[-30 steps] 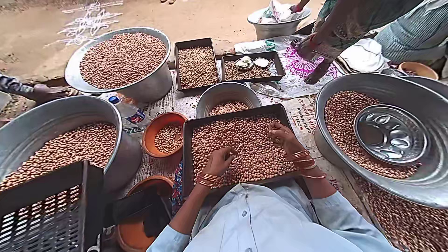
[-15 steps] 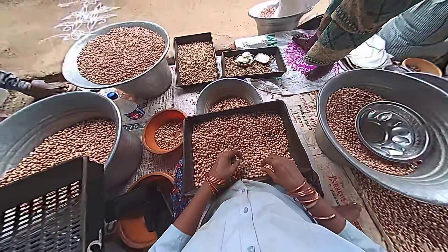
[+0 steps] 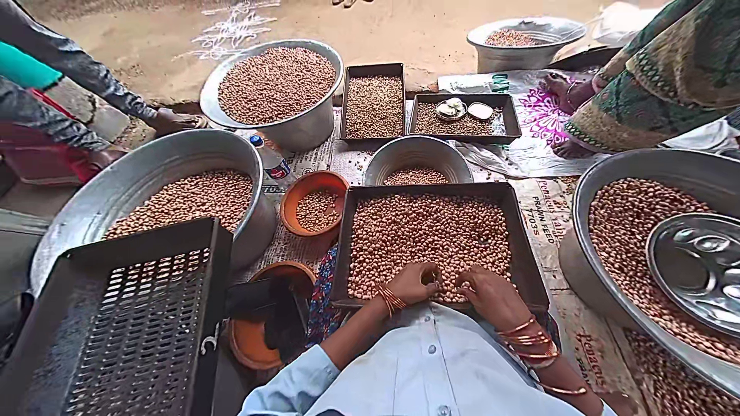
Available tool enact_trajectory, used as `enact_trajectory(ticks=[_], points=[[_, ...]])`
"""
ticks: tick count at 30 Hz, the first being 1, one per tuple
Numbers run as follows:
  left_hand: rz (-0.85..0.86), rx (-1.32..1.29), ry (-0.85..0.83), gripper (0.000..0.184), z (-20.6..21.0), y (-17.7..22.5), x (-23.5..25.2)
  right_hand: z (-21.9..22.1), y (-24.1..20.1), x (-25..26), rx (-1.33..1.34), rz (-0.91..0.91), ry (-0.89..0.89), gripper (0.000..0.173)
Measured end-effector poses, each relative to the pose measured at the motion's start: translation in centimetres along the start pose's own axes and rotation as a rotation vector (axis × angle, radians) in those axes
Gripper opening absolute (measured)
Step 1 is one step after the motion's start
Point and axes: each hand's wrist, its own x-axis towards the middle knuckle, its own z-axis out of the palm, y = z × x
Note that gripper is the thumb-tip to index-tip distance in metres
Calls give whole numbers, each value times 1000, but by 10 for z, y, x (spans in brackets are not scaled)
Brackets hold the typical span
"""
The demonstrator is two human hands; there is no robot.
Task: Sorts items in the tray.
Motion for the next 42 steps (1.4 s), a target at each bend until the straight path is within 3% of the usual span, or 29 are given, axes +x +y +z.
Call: enact_trajectory(ticks=[4,7,10,13,14,16,23,25,30,35,38,42], points=[[-31,-384,-157,31,-1,-3,-5,0,-32,4,95,-355,194,18],[-114,-373,-141,18,-17,-2,-14,3,-47,12,100,-466,257,16],[-246,-51,142,14,-70,-2,-35,-11,-44,25,68,-388,195,18],[-380,419,642,15,-121,3,-59,-26,-31,47,18,-283,199,20],[-331,544,802,14,-130,-3,-61,-33,-28,55,1,-243,184,21],[-238,676,945,14,-134,-9,-55,-43,-26,74,-20,-183,179,23],[-334,710,604,28,-69,-11,-4,-37,-27,121,-61,-171,202,23],[-313,710,594,25,-65,-17,-1,-32,-28,127,-68,-171,163,25],[-187,529,755,21,-90,-23,-11,-15,-22,139,-94,-215,157,24],[-306,644,555,27,-85,-9,8,-17,-21,140,-69,-191,121,24],[-321,623,518,28,-82,-12,14,-25,-8,138,39,-165,87,25],[-288,301,697,26,-96,-11,1,-34,28,119,529,-96,232,17]])
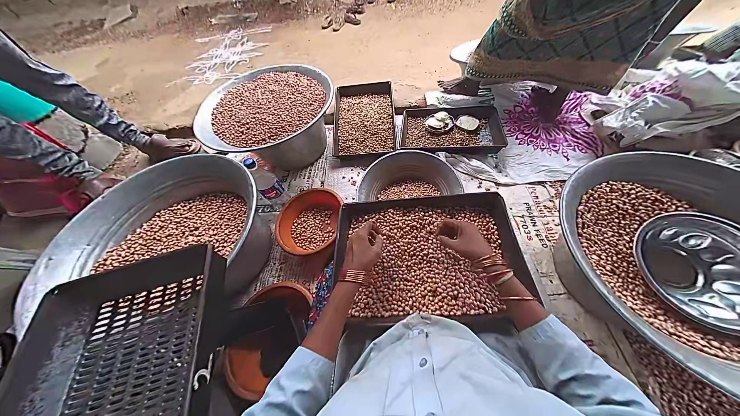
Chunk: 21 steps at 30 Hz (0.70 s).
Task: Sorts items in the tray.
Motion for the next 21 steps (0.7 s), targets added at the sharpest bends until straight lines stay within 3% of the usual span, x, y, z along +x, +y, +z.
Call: enact_trajectory(ticks=[3,8,13,15,18,21], points=[[47,10,-72,26,5,6,0,-16,5,-14,144,91,70,14],[110,297,-255,33,30,28,8,-10,-13,-25,-236,-6,-60,20],[91,377,-289,33,37,26,10,27,-30,-27,-562,-38,-236,27],[60,318,-272,31,32,19,6,38,-27,-24,-610,-13,-271,27],[-13,-11,-219,27,19,2,-2,42,-25,-22,-606,-10,-292,27],[-71,-269,-412,28,15,-8,-15,40,-31,-31,-548,-50,-292,27]])
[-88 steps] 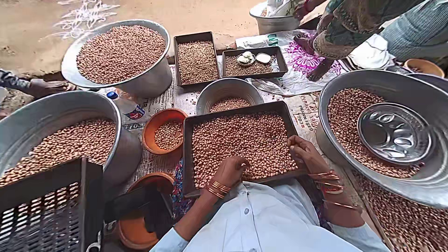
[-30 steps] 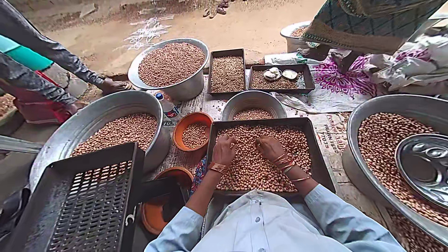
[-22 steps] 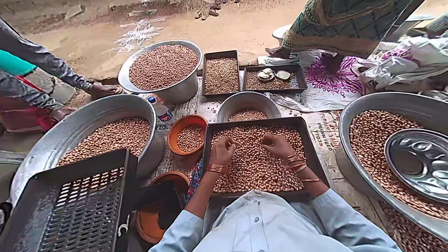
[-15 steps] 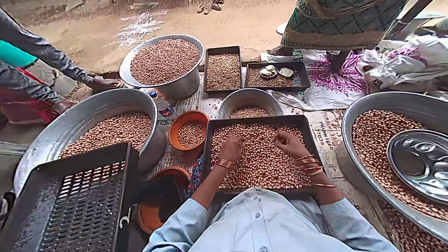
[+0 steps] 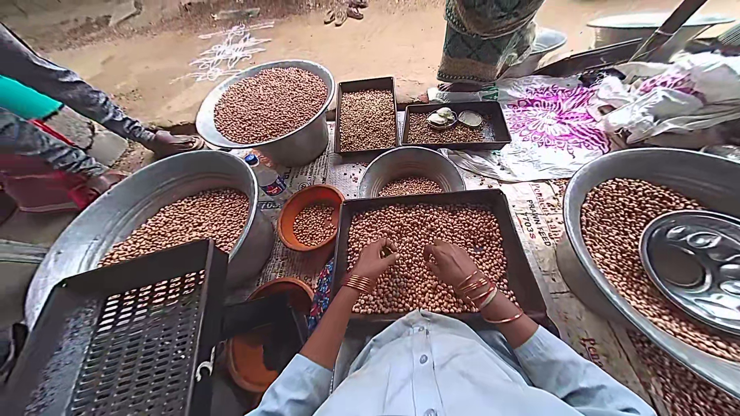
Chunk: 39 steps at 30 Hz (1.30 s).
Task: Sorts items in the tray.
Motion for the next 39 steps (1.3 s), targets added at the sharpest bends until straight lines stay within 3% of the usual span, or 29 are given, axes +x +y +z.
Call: enact_trajectory(ticks=[4,7,9,13,15,16,19,22,26,29,34,37,39], points=[[32,-125,-337,32,30,6,-15,-2,-31,-18,115,-219,61,23],[13,-110,-353,18,23,16,-14,-5,-40,-26,110,-289,196,21],[17,68,-147,11,-12,22,-13,-15,-27,-32,106,-226,223,24],[-11,507,596,21,-76,16,-21,-42,18,-48,44,149,82,36],[3,582,714,36,-84,10,-23,-49,37,-56,15,346,47,45],[-27,590,658,40,-79,12,-26,-49,45,-60,7,429,28,51],[-282,648,237,47,-48,25,-37,-41,60,-70,-39,593,-99,68],[-416,706,52,62,2,26,-36,-23,66,-74,-91,556,-277,76],[-345,664,-98,72,56,38,-38,-8,43,-68,-149,428,-409,80],[-237,542,-185,87,74,50,-33,3,32,-54,-35,327,-380,88],[75,-24,-135,85,74,59,-27,23,38,-42,624,79,-7,98],[280,-225,15,68,55,61,-29,14,38,-48,786,-25,230,67],[305,-49,241,42,34,55,-26,3,43,-56,805,-70,317,45]])
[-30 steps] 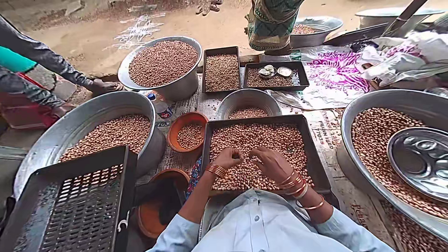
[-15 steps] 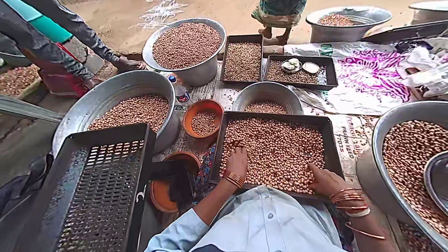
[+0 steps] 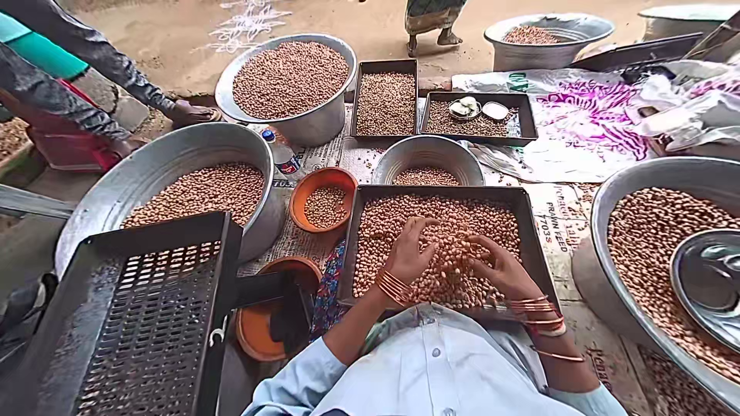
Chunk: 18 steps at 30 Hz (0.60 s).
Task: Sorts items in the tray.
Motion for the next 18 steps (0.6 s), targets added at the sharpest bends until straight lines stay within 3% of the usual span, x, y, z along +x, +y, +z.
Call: enact_trajectory(ticks=[3,6,11,18], points=[[55,435,180,18,-21,-28,15,-23,-10,-6,-52,-59,66,31],[-81,626,38,21,-23,-43,28,-38,-8,-8,-118,-94,122,27],[-125,706,-47,23,-11,-55,34,-38,-8,-4,-296,-74,161,20],[-154,776,-147,25,-17,-55,30,5,-17,26,-668,-76,-45,22]])
